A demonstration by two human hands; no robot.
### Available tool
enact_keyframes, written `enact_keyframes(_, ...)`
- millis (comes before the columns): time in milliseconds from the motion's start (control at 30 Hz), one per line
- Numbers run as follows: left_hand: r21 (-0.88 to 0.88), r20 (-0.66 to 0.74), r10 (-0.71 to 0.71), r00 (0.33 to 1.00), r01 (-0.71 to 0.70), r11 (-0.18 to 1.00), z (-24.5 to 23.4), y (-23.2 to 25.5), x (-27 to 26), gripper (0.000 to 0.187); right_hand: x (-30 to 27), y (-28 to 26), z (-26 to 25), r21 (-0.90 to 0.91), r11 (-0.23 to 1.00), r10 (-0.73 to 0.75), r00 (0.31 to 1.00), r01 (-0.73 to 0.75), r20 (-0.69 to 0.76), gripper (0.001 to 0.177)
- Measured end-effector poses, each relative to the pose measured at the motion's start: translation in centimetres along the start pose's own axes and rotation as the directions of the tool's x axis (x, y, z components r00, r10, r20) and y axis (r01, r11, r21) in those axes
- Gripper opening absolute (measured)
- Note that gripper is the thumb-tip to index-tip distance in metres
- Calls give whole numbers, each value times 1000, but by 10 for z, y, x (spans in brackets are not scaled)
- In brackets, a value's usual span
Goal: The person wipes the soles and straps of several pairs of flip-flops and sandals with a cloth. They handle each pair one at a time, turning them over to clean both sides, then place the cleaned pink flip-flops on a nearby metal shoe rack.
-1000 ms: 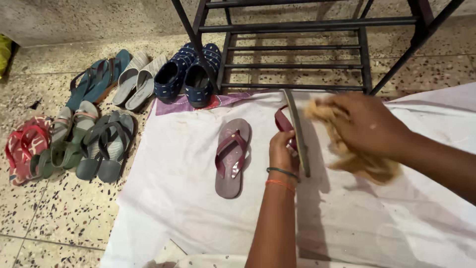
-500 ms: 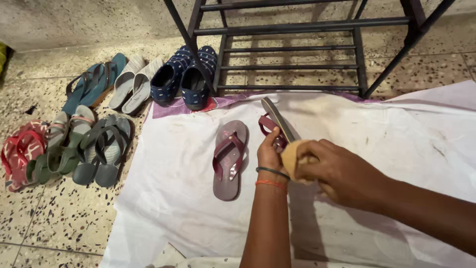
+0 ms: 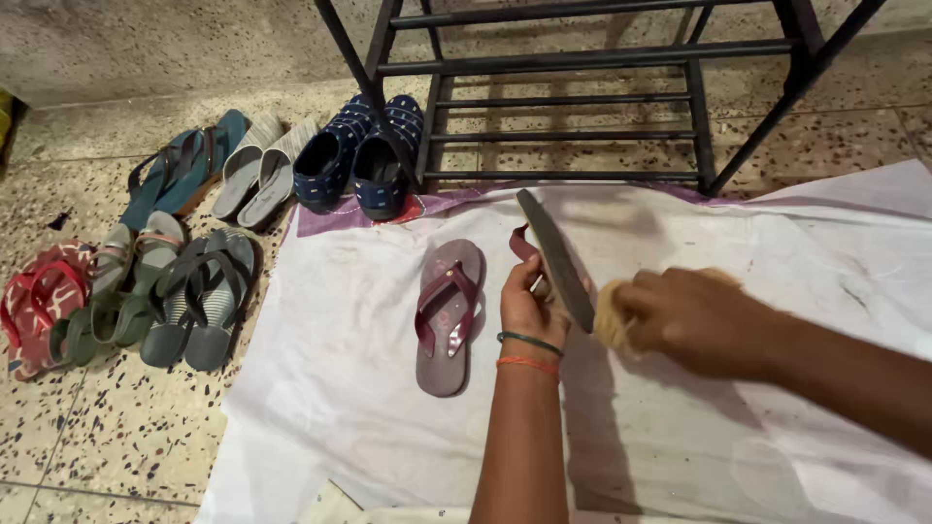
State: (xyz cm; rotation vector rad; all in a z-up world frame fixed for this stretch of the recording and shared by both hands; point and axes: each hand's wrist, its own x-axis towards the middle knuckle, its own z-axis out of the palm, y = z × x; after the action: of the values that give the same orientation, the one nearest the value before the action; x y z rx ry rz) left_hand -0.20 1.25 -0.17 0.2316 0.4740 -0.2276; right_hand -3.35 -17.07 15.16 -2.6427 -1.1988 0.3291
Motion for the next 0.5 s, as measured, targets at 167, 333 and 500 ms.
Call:
enact_keyframes(167, 130, 178, -99, 979, 76, 989, -1, 9, -8, 32, 5, 15, -43, 94, 826, 537, 827, -556, 168, 22)
enact_keyframes(333, 217, 256, -213, 943, 159, 963, 1, 2, -18, 34, 26, 25, -59, 245, 931, 350, 856, -272, -380, 30)
enact_keyframes(500, 323, 244, -204, 948, 119, 939, 4, -8, -19, 32, 43, 29, -38, 500, 784, 569, 747, -367, -345, 41)
